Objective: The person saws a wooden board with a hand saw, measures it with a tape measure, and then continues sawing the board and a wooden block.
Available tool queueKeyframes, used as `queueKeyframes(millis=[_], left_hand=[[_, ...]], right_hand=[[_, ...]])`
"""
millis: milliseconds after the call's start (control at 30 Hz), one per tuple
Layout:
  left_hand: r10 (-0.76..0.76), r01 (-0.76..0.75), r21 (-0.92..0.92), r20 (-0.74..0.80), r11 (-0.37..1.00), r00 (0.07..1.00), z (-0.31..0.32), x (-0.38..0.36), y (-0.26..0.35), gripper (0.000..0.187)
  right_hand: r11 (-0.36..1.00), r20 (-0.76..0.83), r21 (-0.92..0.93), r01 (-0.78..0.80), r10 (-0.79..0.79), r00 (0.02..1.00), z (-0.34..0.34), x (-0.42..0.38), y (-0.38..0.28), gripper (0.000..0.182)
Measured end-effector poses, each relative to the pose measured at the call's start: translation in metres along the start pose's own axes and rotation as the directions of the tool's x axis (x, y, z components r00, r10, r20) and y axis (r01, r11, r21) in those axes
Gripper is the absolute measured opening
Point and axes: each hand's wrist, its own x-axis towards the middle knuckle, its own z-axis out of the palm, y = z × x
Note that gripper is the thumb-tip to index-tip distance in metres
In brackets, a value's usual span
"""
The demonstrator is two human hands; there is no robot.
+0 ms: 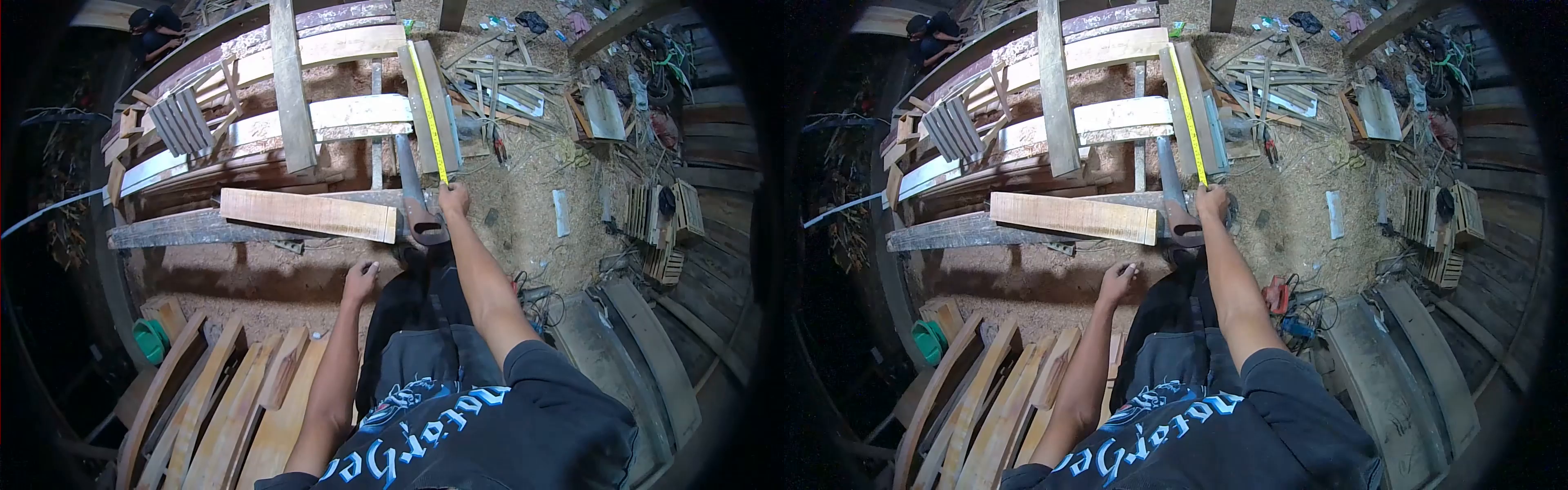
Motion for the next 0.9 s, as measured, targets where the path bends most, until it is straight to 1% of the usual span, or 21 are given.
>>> queueKeyframes(millis=[67,133,233,333,433,467,533,567,633,667,733,767,833,900], left_hand=[[-0.014,0.014,-0.044,-0.002,0.999,1.0,-0.002,-0.006,0.001,0.031],[-0.025,0.024,-0.1,-0.014,0.995,1.0,0.0,-0.007,-0.001,0.031],[-0.046,0.046,-0.082,-0.002,0.996,0.999,-0.003,-0.005,-0.006,0.032],[-0.011,0.01,-0.049,-0.01,0.999,1.0,-0.006,-0.004,-0.006,0.031],[-0.074,0.075,-0.058,0.016,0.996,0.997,-0.009,-0.002,-0.001,0.032],[-0.043,0.043,-0.041,0.012,0.998,0.999,-0.009,0.0,0.001,0.032],[0.018,-0.018,-0.007,0.006,1.0,1.0,-0.008,0.005,-0.003,0.033],[0.005,-0.005,-0.018,0.003,1.0,1.0,-0.007,0.007,-0.006,0.033],[-0.022,0.021,-0.041,-0.004,0.999,1.0,-0.005,0.009,-0.006,0.034],[0.008,-0.008,-0.04,-0.008,0.999,1.0,-0.004,0.011,-0.006,0.034],[0.062,-0.063,-0.035,-0.018,0.997,0.998,-0.002,0.02,-0.021,0.034],[0.057,-0.058,-0.046,-0.014,0.997,0.998,-0.002,0.021,-0.025,0.034],[0.048,-0.048,-0.069,-0.004,0.996,0.999,-0.004,0.02,-0.021,0.034],[0.002,-0.002,-0.042,0.004,0.999,1.0,-0.006,0.016,-0.014,0.034]], right_hand=[[1.0,-0.001,0.015,-0.015,0.015,1.0,-0.001,-0.006,0.001,0.039],[1.0,0.014,0.009,0.005,-0.005,1.0,0.002,-0.011,0.012,0.04],[0.999,0.007,0.016,0.028,-0.028,1.0,0.006,-0.022,0.024,0.042],[0.999,0.006,0.041,0.031,-0.032,0.999,0.002,-0.029,0.018,0.044],[0.998,-0.016,0.055,0.014,-0.013,1.0,-0.002,-0.029,0.002,0.04],[0.998,-0.027,0.056,0.007,-0.006,1.0,-0.003,-0.027,-0.004,0.038],[0.999,0.002,0.032,0.025,-0.026,1.0,-0.003,-0.018,-0.01,0.038],[0.999,0.015,0.02,0.035,-0.035,0.999,-0.003,-0.014,-0.014,0.038],[0.999,-0.006,0.017,0.038,-0.038,0.999,-0.004,-0.01,-0.021,0.038],[0.999,-0.015,0.016,0.04,-0.04,0.999,-0.004,-0.008,-0.026,0.038],[1.0,0.026,0.003,0.007,-0.007,1.0,-0.005,0.0,-0.033,0.038],[1.0,0.048,-0.006,-0.011,0.011,0.999,-0.007,0.003,-0.035,0.038],[1.0,0.065,-0.013,-0.029,0.029,0.997,0.003,0.015,-0.024,0.039],[0.999,0.053,-0.016,-0.029,0.03,0.998,0.011,0.022,-0.008,0.039]])
